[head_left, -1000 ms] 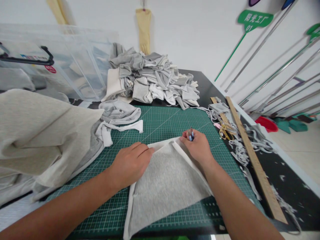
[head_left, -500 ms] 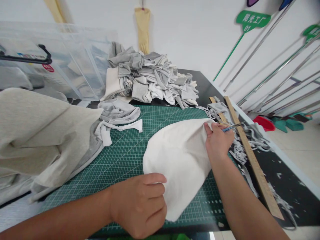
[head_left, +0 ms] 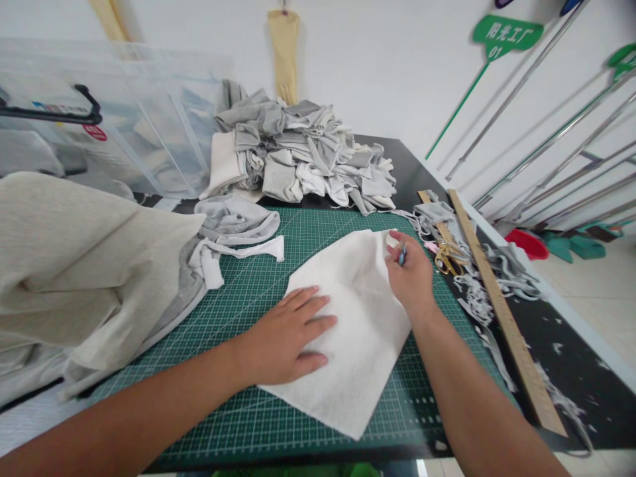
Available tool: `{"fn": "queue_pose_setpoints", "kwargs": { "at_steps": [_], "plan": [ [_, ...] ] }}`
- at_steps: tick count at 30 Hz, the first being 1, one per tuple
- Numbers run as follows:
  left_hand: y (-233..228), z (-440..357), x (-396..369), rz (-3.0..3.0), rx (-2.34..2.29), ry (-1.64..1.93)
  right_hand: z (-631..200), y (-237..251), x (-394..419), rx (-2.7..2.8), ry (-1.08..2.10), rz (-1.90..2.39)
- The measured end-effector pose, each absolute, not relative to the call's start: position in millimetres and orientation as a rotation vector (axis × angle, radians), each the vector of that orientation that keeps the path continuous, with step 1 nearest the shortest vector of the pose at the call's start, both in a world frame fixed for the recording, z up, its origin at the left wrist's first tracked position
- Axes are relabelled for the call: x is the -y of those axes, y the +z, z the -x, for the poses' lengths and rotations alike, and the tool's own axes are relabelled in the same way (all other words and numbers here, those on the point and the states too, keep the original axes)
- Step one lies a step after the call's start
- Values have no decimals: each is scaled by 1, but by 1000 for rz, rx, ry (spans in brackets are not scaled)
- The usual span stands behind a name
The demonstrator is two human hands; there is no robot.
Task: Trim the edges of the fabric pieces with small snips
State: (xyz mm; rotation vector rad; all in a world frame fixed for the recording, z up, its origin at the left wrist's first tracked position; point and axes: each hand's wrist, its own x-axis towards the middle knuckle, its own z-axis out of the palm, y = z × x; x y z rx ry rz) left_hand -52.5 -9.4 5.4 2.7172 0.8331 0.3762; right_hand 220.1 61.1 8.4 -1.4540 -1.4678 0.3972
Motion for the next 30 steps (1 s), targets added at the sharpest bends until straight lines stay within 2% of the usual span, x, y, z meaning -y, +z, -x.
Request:
{"fn": "queue_pose_setpoints", "kwargs": {
  "at_steps": [3,10,19,23,30],
  "plan": [
    [0,51,6,-2729,-969,322,-206,17,-49,1534,224,1389],
    [-8,58,-17,-2633,-1530,374,-174,12,-32,1955,486,1364],
    [-13,67,-31,-2651,-1552,410,-166,17,-23,2268,657,1327],
    [-9,70,-34,-2704,-1397,404,-167,19,-24,2398,822,1299],
    [4,72,-26,-2852,-590,378,-178,17,-30,2268,949,1399]
  ]
}}
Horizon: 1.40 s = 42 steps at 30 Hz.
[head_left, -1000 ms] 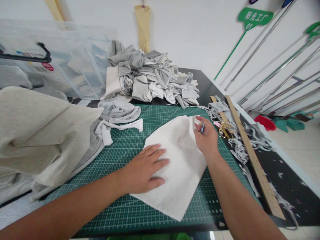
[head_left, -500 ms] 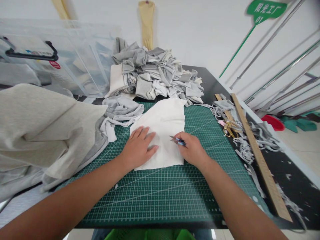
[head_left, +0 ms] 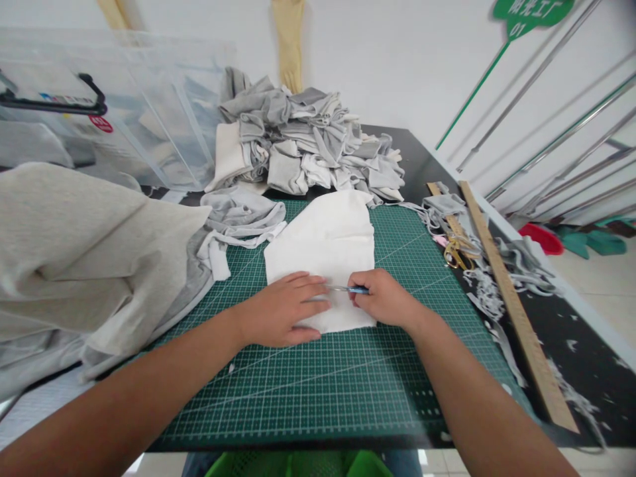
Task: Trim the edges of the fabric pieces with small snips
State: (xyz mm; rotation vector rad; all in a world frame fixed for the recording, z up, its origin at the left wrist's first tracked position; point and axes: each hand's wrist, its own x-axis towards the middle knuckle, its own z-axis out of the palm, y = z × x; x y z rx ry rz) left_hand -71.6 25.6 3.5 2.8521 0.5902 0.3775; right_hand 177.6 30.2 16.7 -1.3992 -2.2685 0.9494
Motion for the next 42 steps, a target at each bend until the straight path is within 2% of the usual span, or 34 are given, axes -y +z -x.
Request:
{"fn": "queue_pose_setpoints", "kwargs": {
  "at_steps": [5,9,14,20,27,42],
  "plan": [
    [4,71,-25,-2784,-555,384,-171,21,-26,2100,947,1312],
    [8,72,-28,-2751,-558,334,-167,26,-22,1927,1137,1209],
    [15,81,-32,-2736,-580,247,-166,25,-21,2097,1312,1244],
    [10,85,-30,-2764,-606,255,-159,31,-13,2478,1107,1174],
    [3,75,-24,-2769,-463,557,-160,40,-7,2563,1045,1196],
    [9,71,-25,-2678,-470,469,-153,36,-6,2822,594,1369]
  ]
}}
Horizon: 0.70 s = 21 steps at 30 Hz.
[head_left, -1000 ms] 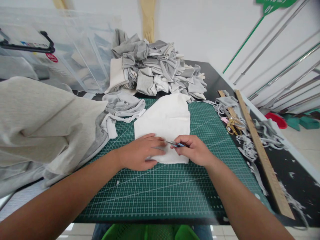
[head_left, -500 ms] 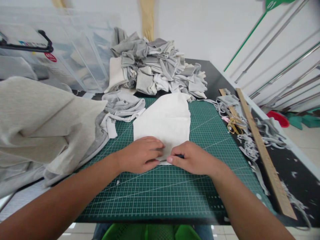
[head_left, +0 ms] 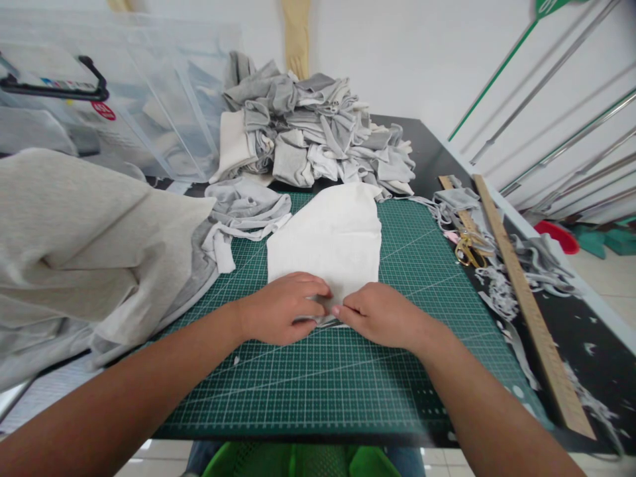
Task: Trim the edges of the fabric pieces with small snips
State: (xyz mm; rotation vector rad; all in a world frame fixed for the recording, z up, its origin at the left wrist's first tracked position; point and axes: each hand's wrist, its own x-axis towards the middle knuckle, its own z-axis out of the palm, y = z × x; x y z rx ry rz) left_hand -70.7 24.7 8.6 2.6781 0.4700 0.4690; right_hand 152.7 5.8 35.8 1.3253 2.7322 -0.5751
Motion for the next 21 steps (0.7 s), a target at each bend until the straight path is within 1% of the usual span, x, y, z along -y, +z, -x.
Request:
{"fn": "queue_pose_setpoints", "kwargs": {
  "at_steps": [7,15,21],
  "plan": [
    [8,71,-25,-2668,-466,462,-150,34,-6,-2697,-453,-1364],
    [7,72,-25,-2674,-473,458,-149,31,-6,-2676,-477,-1383],
    [7,72,-25,-2682,-485,432,-148,31,-5,-2661,-430,-1413]
  ]
}}
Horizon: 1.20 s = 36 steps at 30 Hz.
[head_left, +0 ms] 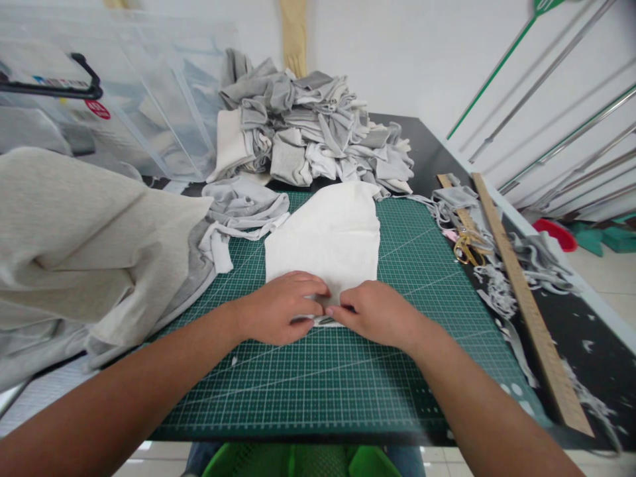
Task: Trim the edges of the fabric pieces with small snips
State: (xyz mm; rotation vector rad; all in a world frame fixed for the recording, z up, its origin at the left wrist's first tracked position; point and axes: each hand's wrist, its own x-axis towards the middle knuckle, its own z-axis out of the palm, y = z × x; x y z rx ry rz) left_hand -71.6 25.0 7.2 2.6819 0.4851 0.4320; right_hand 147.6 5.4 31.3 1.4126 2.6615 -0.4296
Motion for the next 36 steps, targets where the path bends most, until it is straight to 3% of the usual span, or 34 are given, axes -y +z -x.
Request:
{"fn": "queue_pose_setpoints", "kwargs": {
  "at_steps": [36],
  "plan": [
    [8,69,-26,-2645,-485,435,-146,34,-2,-2699,-439,-1418]
  ]
}}
